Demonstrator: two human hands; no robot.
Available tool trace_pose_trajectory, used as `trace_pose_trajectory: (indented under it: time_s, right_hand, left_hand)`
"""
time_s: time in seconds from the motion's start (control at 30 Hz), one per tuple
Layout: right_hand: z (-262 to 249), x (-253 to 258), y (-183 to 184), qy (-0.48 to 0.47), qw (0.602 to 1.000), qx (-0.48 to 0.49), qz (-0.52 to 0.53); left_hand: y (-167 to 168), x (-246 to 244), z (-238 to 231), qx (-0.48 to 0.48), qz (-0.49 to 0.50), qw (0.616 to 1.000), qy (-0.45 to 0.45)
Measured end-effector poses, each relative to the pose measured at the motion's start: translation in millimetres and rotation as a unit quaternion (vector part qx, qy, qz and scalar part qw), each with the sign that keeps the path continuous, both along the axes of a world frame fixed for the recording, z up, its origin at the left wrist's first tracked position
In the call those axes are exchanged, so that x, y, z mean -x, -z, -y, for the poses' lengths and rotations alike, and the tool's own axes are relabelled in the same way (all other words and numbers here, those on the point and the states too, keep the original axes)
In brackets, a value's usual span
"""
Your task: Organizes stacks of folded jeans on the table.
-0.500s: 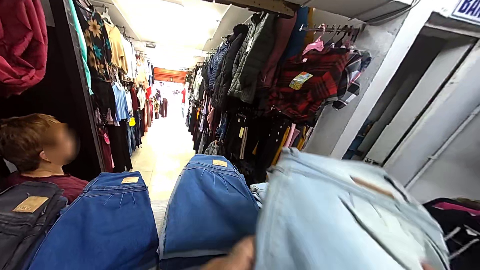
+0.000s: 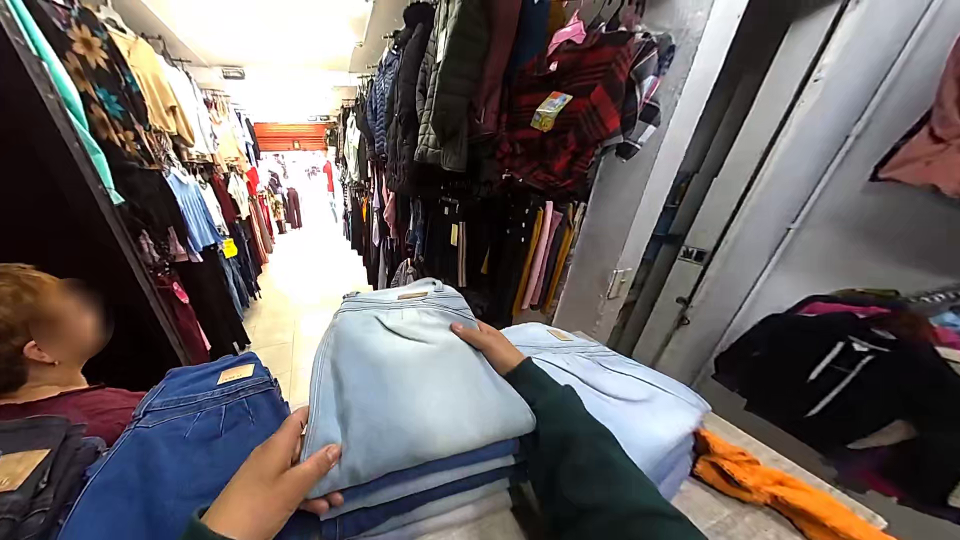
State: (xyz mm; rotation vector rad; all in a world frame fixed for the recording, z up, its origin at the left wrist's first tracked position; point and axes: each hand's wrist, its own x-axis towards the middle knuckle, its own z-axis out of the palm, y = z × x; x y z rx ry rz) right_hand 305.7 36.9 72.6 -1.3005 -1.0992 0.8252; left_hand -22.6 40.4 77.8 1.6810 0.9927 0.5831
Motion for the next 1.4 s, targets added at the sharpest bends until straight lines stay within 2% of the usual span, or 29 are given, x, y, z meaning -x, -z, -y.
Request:
trace_pose_trajectory:
  time_s: [0.2,0.37,0.47,0.6,0.67,0.73,0.8,0.87,0.93,1.0,1.07,1.17,1.3,1.4]
  right_hand:
    - [4.8,-3.4,3.6,0.014,0.997,-0.024,-0.074]
    - [-3.1,-20.9,16.8,0.053,0.994,-0.052,-0.080]
    - [0.4,-17.4,17.7,0.044,0.993,-0.064,-0.084]
    - [4.7,-13.2,14.9,0.016,0.995,-0.060,-0.073]
    - [6.1,-15.9,12.9,0.015,0.998,-0.060,-0.007]
    - [8.9,-17.1,10.1,0.061,0.993,-0.058,0.087]
    - [12.4,-25.2,8.5,0.127,0.975,-0.075,0.167]
    - [20.3,-39.0,3.5,0.150,0.961,-0.130,0.193]
    - [32.5,-42.2,-7.6,0.137,0.960,-0.203,0.136]
    - [49.8,-29.6,-19.6,0.124,0.954,-0.266,0.063]
    - [62.5,-15.5,-26.2,0.084,0.946,-0.309,0.047]
    - [68.4,14.1,-25.5,-0.027,0.939,-0.333,0.080]
    - [67.8,86.9,-10.2,-0.240,0.936,-0.222,0.129]
    - [68.6,137.5,-1.0,-0.364,0.897,-0.139,0.209]
  left_hand:
    - [2.7,-3.6,1.7,0.012,0.062,0.998,0.002]
    - [3.3,-17.2,7.9,0.017,0.116,0.993,-0.007]
    - [8.4,-14.0,1.9,0.019,0.089,0.996,-0.007]
    - [9.2,-2.7,-5.3,-0.022,-0.003,1.000,-0.002]
    - [5.6,0.6,-7.9,-0.035,-0.047,0.998,0.011]
    - [-0.4,7.1,-6.5,-0.047,-0.087,0.995,0.019]
    - [-5.2,21.2,-4.2,-0.078,-0.120,0.990,-0.002]
    - [5.6,43.4,0.4,-0.147,-0.121,0.980,-0.064]
    - [38.5,67.7,2.3,-0.253,-0.099,0.954,-0.125]
    - [70.2,80.2,2.5,-0.335,-0.108,0.929,-0.113]
    - [83.7,76.6,8.3,-0.390,-0.164,0.900,-0.106]
    - [85.2,66.6,15.1,-0.450,-0.217,0.856,-0.133]
    - [88.7,58.8,10.8,-0.565,-0.214,0.771,-0.202]
    - [84.2,64.3,8.4,-0.581,-0.173,0.756,-0.247]
